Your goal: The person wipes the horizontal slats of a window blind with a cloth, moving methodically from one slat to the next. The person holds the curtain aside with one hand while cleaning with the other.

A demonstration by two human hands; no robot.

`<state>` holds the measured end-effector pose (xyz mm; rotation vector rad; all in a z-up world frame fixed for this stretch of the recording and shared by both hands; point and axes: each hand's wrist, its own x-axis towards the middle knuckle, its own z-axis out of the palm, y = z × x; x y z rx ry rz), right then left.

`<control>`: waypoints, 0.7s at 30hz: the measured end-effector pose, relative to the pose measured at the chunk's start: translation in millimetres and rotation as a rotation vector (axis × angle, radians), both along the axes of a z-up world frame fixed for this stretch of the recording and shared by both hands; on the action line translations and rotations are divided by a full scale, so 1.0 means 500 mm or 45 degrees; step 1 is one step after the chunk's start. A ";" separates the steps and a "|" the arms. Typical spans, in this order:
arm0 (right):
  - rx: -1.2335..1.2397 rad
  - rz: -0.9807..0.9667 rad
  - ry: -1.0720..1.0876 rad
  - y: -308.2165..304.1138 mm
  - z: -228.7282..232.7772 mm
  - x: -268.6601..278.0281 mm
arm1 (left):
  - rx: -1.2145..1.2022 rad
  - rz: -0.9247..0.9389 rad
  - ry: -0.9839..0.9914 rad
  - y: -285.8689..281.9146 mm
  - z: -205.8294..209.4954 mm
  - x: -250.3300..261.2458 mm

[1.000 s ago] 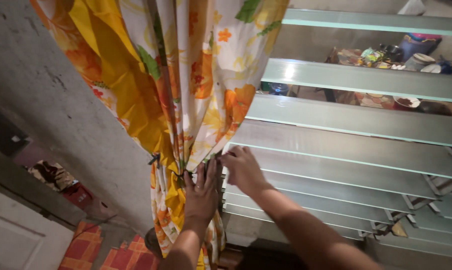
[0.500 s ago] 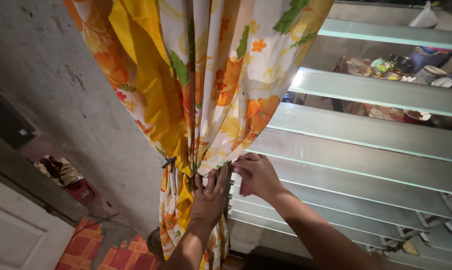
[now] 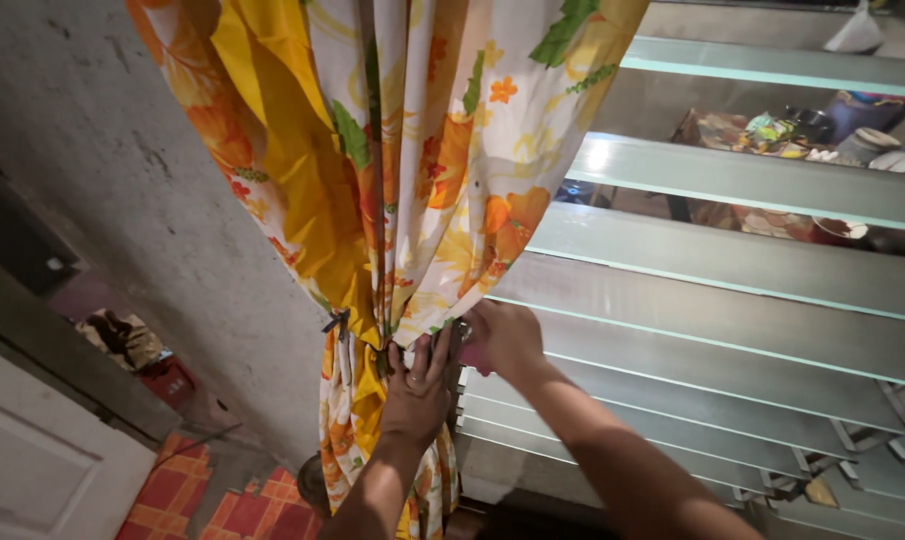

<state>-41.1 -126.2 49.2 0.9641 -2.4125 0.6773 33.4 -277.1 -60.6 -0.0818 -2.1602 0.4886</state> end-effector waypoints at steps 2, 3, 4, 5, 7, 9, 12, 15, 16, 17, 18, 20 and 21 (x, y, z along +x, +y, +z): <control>-0.230 0.182 -0.181 0.030 0.000 -0.001 | -0.050 0.034 -0.028 -0.002 -0.012 -0.005; -0.228 0.182 -0.176 0.031 0.007 0.005 | -0.047 0.034 -0.023 -0.002 -0.003 -0.009; -0.221 0.238 -0.008 0.034 0.008 0.017 | -0.046 0.032 -0.025 -0.001 0.001 -0.004; -0.214 0.294 0.159 0.037 0.010 0.028 | -0.045 0.031 -0.027 0.001 0.005 0.000; -0.150 0.288 0.263 0.029 0.006 0.026 | -0.040 0.034 0.000 0.002 0.004 0.000; -0.090 0.273 0.372 0.018 -0.003 0.022 | -0.042 0.028 0.032 -0.002 0.001 -0.006; 0.062 0.098 0.603 0.011 -0.027 0.014 | 0.005 -0.005 -0.043 -0.002 -0.013 -0.012; 0.342 0.060 0.863 -0.001 -0.060 -0.007 | 0.027 -0.031 0.033 -0.003 -0.020 -0.018; 0.236 -0.007 0.853 -0.008 -0.083 -0.020 | -0.039 0.010 0.057 -0.007 -0.029 -0.025; 0.131 -0.074 0.841 -0.016 -0.105 -0.033 | -0.105 0.052 0.080 -0.011 -0.037 -0.031; 0.129 -0.075 0.846 -0.020 -0.100 -0.029 | -0.107 0.051 0.085 -0.010 -0.035 -0.030; -0.025 -0.073 0.693 -0.027 -0.090 -0.021 | -0.123 0.111 0.078 -0.007 -0.031 -0.030; -0.025 -0.078 0.696 -0.015 -0.104 -0.039 | -0.124 0.106 0.082 -0.004 -0.031 -0.030</control>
